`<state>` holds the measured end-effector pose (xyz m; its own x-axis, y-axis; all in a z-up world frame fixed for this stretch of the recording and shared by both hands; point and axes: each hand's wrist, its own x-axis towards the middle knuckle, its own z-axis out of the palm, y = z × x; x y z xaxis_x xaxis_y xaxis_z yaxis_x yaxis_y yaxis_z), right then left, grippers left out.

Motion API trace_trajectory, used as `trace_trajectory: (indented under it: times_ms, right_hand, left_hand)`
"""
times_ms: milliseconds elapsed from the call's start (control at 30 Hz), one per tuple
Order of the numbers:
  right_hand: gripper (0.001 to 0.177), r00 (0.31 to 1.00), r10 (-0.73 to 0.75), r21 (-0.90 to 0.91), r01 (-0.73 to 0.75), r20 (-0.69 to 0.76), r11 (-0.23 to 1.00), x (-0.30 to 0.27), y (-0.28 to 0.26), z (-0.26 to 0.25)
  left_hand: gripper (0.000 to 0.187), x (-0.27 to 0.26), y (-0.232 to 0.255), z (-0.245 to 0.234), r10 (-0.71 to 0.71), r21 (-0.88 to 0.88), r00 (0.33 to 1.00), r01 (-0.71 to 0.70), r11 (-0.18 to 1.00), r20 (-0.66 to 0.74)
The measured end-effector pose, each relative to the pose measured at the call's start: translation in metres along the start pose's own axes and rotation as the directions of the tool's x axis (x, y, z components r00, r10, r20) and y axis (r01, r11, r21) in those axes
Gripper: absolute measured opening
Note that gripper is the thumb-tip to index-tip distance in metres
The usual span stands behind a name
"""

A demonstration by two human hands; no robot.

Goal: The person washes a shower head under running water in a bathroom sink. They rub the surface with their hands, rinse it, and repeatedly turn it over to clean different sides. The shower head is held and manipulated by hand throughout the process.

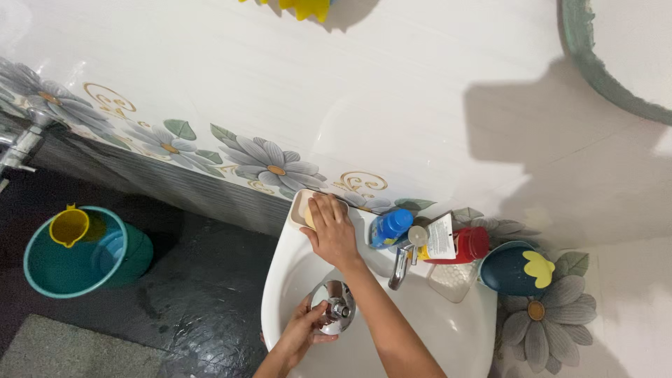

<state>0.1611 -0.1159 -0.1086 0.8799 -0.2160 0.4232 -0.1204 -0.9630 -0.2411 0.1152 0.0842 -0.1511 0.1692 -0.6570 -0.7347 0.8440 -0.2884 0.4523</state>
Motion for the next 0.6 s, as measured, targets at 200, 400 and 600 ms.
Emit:
trace_trajectory:
  times_ms: [200,400,600]
  right_hand:
    - [0.042,0.993,-0.087,0.008,0.088,-0.076,0.996,-0.003,0.003,-0.003]
    - [0.015,0.797,0.603,0.608,-0.486,0.015,0.628,-0.046,-0.007,-0.030]
    - [0.029,0.947,0.296,0.418,-0.320,0.124,0.850,-0.149,-0.020,-0.077]
  left_hand:
    - [0.062,-0.005,0.003,0.007,0.005,-0.020,1.000,-0.006,1.000,-0.028]
    - [0.066,-0.011,0.010,0.009,0.031,-0.175,0.999,-0.033,0.984,-0.015]
    - [0.063,0.000,0.002,0.006,0.122,-0.107,0.975,-0.103,0.989,0.183]
